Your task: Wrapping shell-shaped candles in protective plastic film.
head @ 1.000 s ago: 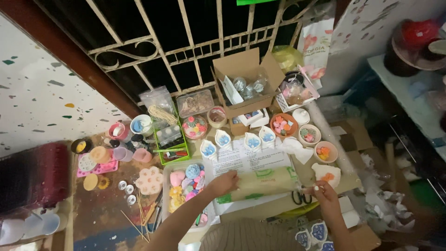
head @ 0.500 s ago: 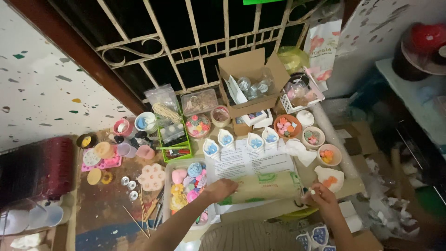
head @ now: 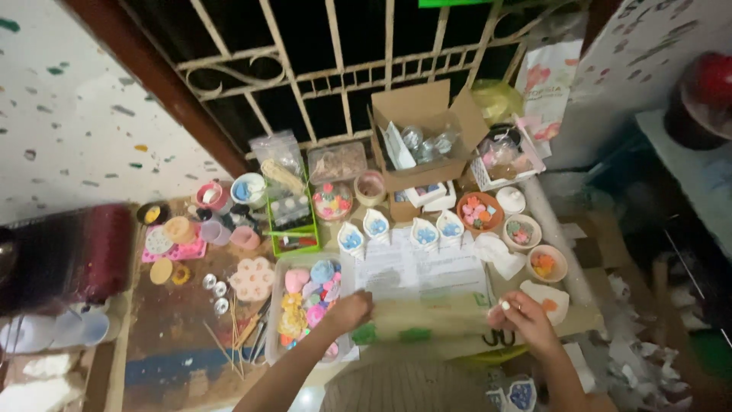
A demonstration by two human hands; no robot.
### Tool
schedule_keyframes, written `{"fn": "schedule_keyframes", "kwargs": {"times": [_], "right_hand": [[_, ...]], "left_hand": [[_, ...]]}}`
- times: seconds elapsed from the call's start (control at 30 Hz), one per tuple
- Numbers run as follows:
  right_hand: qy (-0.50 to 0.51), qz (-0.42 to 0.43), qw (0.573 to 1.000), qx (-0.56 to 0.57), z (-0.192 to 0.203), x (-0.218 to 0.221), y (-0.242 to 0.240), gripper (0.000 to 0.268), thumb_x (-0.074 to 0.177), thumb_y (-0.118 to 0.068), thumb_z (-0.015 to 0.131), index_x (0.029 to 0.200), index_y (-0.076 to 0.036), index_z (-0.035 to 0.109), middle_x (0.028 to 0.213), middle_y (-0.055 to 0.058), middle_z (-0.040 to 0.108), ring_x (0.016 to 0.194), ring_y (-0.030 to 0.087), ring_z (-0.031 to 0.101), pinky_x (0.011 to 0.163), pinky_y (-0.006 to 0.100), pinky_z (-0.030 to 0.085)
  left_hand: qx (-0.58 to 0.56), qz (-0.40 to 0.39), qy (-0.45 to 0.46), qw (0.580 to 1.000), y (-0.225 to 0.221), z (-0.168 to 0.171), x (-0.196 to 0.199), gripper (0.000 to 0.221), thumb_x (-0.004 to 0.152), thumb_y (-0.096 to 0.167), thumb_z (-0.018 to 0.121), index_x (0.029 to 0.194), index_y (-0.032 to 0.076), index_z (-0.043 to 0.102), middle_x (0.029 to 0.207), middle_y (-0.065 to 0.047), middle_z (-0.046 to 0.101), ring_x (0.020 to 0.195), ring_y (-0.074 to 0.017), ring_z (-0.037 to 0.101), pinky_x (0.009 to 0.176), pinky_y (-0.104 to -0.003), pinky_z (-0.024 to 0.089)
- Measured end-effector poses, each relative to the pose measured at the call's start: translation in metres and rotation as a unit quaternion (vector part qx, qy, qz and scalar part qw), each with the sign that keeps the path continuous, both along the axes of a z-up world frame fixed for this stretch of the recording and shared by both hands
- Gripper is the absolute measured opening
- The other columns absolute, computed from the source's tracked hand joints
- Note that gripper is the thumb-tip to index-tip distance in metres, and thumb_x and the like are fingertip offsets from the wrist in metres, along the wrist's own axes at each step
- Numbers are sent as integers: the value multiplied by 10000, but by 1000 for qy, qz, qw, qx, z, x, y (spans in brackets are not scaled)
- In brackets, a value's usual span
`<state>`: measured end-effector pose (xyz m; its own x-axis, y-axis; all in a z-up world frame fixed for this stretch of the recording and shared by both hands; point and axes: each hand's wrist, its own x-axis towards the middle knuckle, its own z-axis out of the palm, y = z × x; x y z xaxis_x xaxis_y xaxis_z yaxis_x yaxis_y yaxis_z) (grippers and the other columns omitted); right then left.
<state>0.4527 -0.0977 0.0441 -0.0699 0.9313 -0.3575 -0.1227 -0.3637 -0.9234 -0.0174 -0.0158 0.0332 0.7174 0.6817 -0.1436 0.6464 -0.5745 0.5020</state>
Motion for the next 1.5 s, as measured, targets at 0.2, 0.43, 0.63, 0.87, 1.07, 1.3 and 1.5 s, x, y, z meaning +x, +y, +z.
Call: {"fn": "schedule_keyframes", "kwargs": {"times": [0.2, 0.43, 0.63, 0.87, 1.07, 1.3, 1.5], "right_hand": [[3, -13, 1000, 12, 25, -9, 17, 163, 1006, -137, 493, 1138, -58, 546, 974, 157, 742, 857, 266, 756, 783, 440, 619], [-32, -64, 997, -11, 30, -15, 19, 193, 1059, -190, 506, 1162, -27, 518, 960, 166, 728, 843, 274, 730, 781, 399, 586], [-53, -41, 997, -41, 19, -11, 6, 229, 1010, -201, 533, 1188, -68, 589, 846, 103, 677, 745, 215, 689, 730, 393, 591], [-20, -64, 996, -62, 4, -7, 18, 170, 1012, -198, 585, 1086, -50, 623, 829, 46, 646, 715, 149, 645, 668, 370, 573], [-73, -15, 995, -71, 13, -13, 23, 154, 1008, -180, 563, 1049, -39, 607, 793, 81, 669, 687, 199, 678, 651, 374, 593], [-75, -68, 993, -59, 57, -18, 6, 159, 995, -117, 557, 1109, -20, 611, 856, 91, 672, 729, 216, 696, 680, 406, 619], [-101, -13, 989, -103, 101, -22, -20, 186, 981, -138, 575, 1101, -6, 627, 836, 133, 696, 728, 241, 714, 686, 408, 616]], "left_hand": [[63, 25, -76, 995, -12, 18, -6, 156, 807, 161, 710, 933, 72, 681, 925, -111, 696, 1001, -352, 617, 896, -517, 451], [9, 103, -58, 993, -25, 0, -8, 105, 893, 159, 636, 931, 63, 611, 923, -150, 688, 974, -367, 649, 910, -568, 445], [-53, 118, -64, 990, -37, -17, -2, 198, 976, 206, 589, 1057, 45, 508, 953, -236, 676, 930, -460, 646, 793, -560, 504], [-10, 57, -55, 997, -33, -48, 5, 339, 917, 150, 543, 1232, 38, 485, 1044, -265, 682, 879, -481, 660, 733, -570, 515], [-64, 67, 29, 995, -19, -9, 4, 223, 1007, 225, 555, 1139, 47, 528, 993, -239, 687, 943, -446, 672, 788, -548, 521], [-17, 104, -79, 991, -28, 34, -5, 114, 915, 165, 617, 912, 51, 620, 914, -181, 682, 884, -415, 663, 746, -531, 518], [-21, 108, -134, 985, -49, 64, -23, 96, 895, 114, 643, 875, 26, 610, 872, -182, 666, 843, -388, 660, 756, -493, 528]]}}
